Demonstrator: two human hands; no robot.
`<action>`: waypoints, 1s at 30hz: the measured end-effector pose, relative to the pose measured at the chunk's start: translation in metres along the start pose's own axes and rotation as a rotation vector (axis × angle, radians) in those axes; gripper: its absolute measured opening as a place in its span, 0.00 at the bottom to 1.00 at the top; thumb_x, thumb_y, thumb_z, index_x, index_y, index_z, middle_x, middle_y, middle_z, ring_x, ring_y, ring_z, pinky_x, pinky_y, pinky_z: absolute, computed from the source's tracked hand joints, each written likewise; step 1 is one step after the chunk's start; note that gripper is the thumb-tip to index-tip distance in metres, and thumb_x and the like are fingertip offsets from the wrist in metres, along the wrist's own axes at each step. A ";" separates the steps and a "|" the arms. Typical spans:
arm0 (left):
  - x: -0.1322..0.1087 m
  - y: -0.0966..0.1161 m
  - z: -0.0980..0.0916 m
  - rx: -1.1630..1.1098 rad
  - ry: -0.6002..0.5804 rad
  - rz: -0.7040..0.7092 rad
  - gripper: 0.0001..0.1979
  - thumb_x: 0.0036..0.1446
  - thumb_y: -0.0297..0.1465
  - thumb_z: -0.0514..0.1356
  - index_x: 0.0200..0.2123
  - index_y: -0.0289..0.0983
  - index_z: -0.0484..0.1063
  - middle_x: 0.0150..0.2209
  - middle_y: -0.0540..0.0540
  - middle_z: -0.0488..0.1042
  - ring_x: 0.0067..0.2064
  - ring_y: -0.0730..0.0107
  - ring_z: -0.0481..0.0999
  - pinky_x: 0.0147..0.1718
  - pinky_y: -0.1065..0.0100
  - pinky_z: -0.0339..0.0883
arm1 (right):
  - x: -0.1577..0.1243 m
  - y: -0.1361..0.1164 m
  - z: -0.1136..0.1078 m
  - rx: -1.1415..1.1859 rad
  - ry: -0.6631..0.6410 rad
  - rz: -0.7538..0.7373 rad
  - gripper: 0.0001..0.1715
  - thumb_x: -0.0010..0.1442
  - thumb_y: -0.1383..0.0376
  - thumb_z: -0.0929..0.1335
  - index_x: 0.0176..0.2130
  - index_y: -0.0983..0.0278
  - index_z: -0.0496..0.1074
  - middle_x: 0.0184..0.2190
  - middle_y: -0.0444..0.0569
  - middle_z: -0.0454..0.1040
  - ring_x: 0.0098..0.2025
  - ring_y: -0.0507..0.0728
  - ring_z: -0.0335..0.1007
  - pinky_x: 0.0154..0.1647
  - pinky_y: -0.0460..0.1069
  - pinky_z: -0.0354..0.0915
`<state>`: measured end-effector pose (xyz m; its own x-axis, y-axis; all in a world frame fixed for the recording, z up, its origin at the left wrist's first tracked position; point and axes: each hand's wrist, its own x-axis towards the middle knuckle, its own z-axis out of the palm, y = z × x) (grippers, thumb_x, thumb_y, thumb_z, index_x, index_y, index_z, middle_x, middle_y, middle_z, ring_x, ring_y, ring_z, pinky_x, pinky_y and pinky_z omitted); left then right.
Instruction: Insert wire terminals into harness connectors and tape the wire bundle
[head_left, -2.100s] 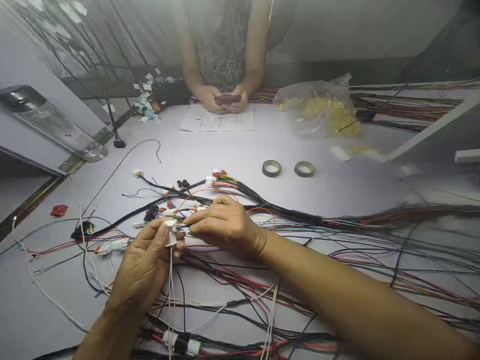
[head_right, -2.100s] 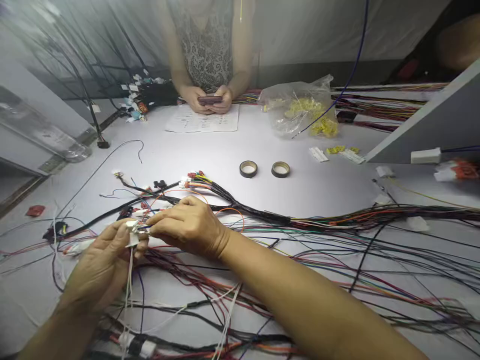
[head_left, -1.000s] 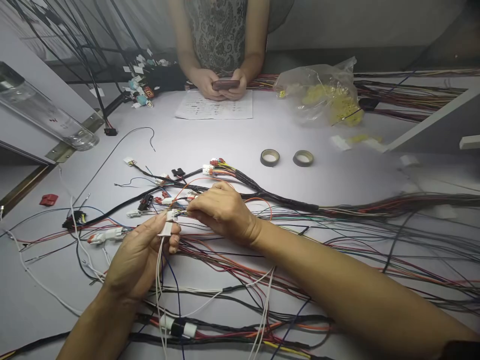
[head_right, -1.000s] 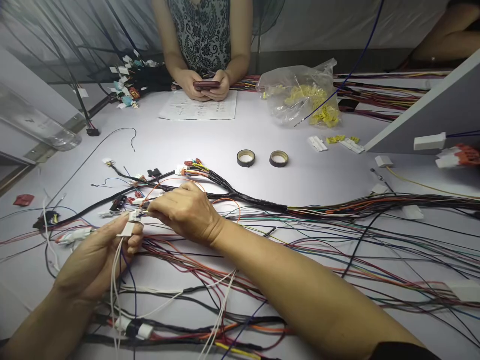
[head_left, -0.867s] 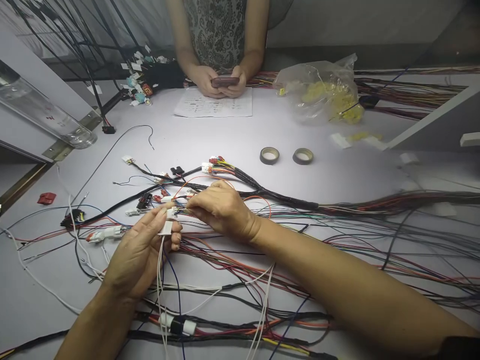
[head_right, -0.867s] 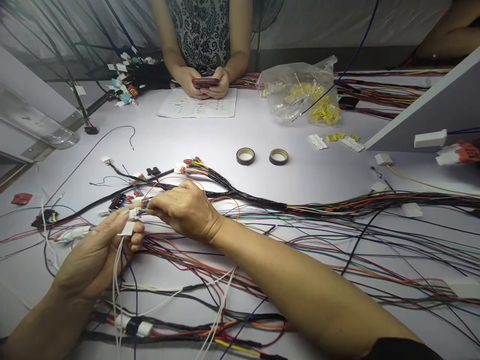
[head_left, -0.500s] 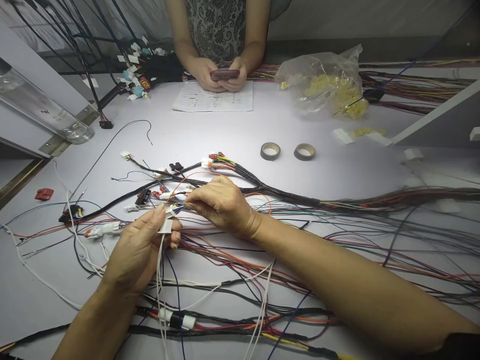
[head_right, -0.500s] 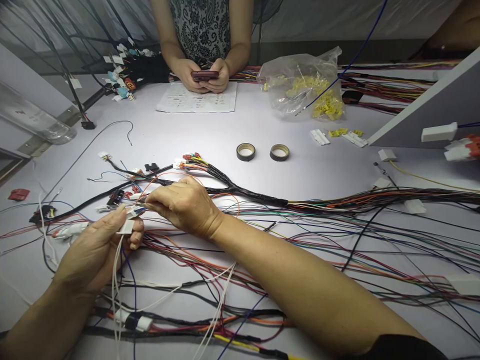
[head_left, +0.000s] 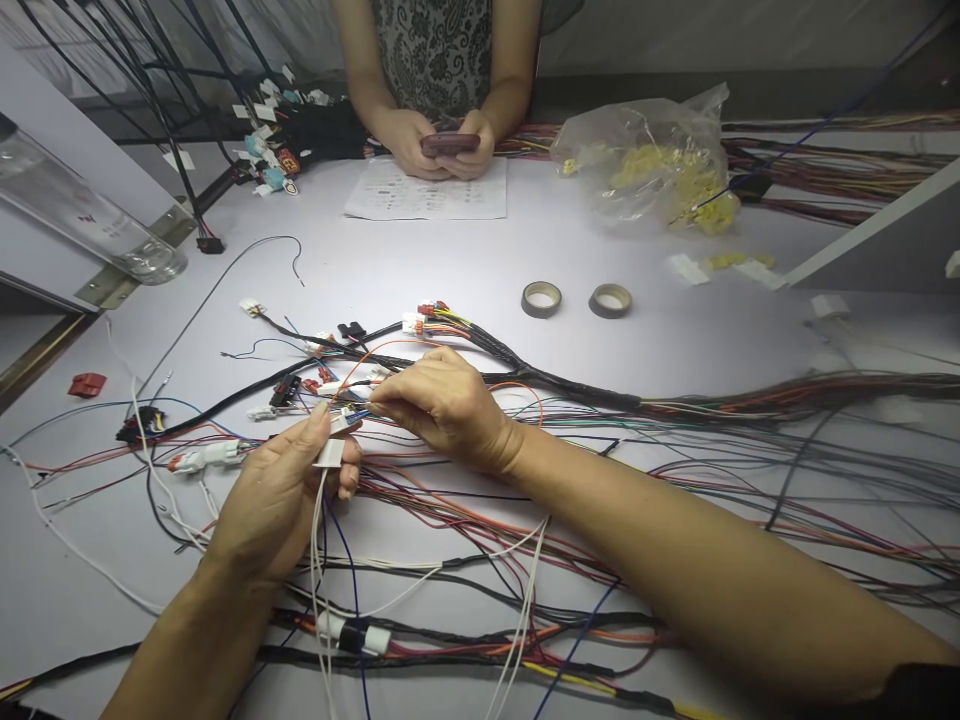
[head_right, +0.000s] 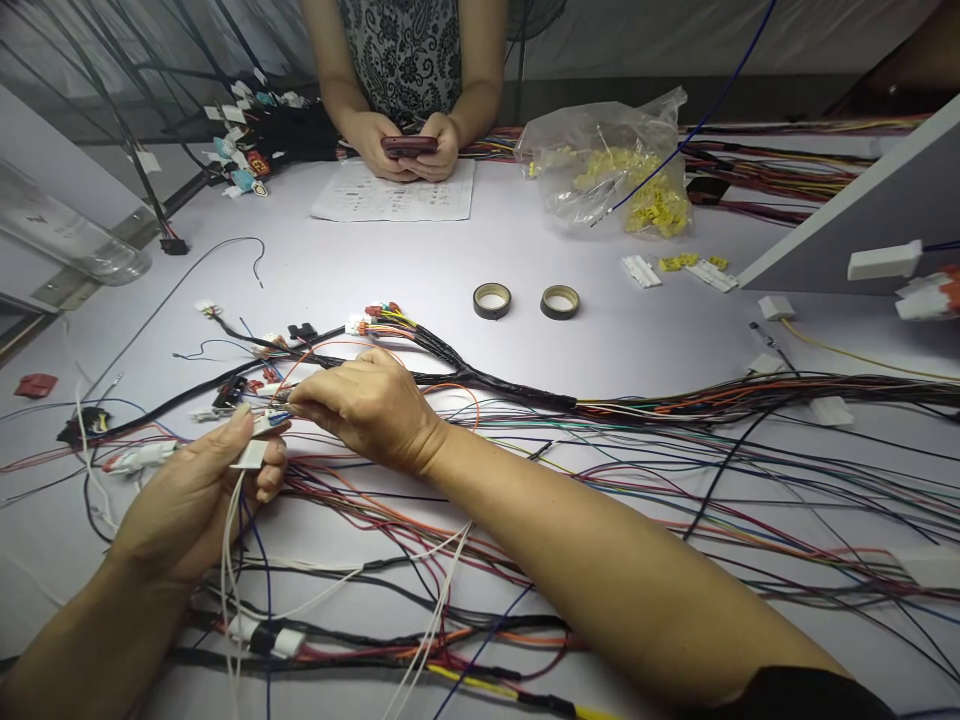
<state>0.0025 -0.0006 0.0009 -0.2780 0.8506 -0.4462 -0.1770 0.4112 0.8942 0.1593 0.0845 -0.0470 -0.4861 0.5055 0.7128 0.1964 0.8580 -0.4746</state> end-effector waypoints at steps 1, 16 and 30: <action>0.000 0.000 0.000 -0.003 -0.001 -0.012 0.17 0.46 0.42 0.68 0.33 0.35 0.71 0.22 0.49 0.69 0.20 0.74 0.66 0.16 0.75 0.62 | 0.000 0.000 0.000 -0.004 -0.008 0.004 0.14 0.69 0.61 0.61 0.37 0.64 0.71 0.31 0.44 0.78 0.33 0.49 0.71 0.41 0.48 0.53; 0.002 0.001 -0.008 -0.117 -0.079 -0.023 0.12 0.57 0.36 0.60 0.38 0.32 0.73 0.37 0.37 0.77 0.32 0.65 0.77 0.33 0.66 0.76 | 0.000 0.002 0.003 -0.061 -0.033 0.089 0.11 0.66 0.62 0.64 0.35 0.64 0.72 0.28 0.43 0.77 0.30 0.50 0.69 0.41 0.47 0.56; -0.002 0.001 -0.008 -0.080 -0.053 -0.061 0.12 0.51 0.35 0.66 0.35 0.31 0.75 0.30 0.40 0.76 0.26 0.68 0.74 0.27 0.70 0.73 | -0.001 0.003 0.004 -0.023 -0.005 0.102 0.13 0.67 0.60 0.64 0.36 0.64 0.73 0.29 0.45 0.78 0.31 0.51 0.71 0.42 0.48 0.59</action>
<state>-0.0043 -0.0043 0.0020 -0.2144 0.8420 -0.4950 -0.2669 0.4370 0.8590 0.1567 0.0865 -0.0512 -0.4667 0.5897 0.6591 0.2645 0.8042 -0.5323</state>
